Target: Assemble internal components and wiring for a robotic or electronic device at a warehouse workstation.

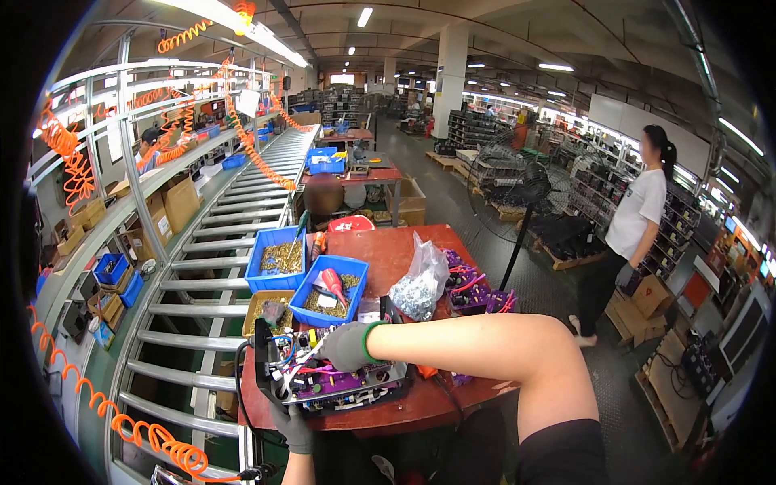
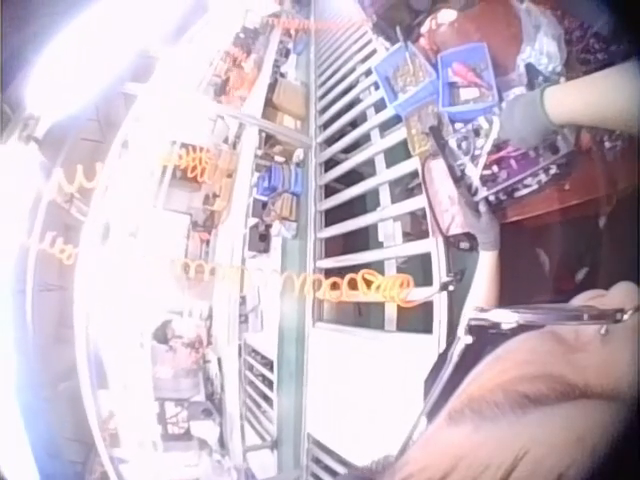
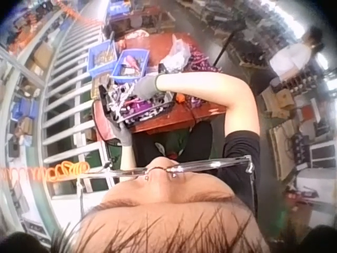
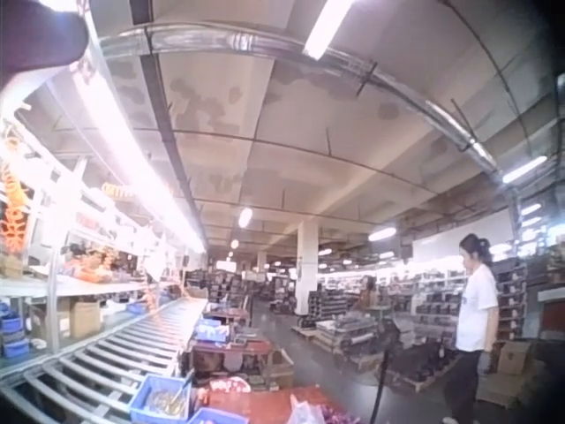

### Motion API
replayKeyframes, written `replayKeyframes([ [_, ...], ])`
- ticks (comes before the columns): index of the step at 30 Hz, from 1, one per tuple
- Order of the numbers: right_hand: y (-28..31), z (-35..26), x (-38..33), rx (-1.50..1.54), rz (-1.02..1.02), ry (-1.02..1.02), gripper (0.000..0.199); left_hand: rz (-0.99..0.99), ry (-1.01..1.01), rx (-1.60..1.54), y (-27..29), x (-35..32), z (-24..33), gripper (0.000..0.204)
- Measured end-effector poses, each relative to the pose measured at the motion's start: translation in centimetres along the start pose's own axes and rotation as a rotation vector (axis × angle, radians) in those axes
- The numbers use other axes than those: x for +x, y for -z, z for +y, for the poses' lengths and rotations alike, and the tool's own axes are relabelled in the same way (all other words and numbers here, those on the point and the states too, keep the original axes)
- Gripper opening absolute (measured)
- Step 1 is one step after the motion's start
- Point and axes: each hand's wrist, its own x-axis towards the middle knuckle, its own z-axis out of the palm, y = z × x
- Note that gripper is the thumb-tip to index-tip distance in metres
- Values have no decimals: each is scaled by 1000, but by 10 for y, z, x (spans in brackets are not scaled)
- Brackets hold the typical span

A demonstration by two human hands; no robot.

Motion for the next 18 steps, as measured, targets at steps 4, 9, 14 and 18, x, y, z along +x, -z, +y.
replayKeyframes([
  [4,4,0,1,49,-38,-16,63,81,-83,18,-4,0,-5,55],
  [9,7,4,1,62,-37,10,65,10,-47,1,-4,3,4,66],
  [14,10,6,6,41,-50,10,65,51,-58,9,-10,5,13,64],
  [18,14,3,5,43,-73,1,64,34,-74,19,-5,2,9,63],
])
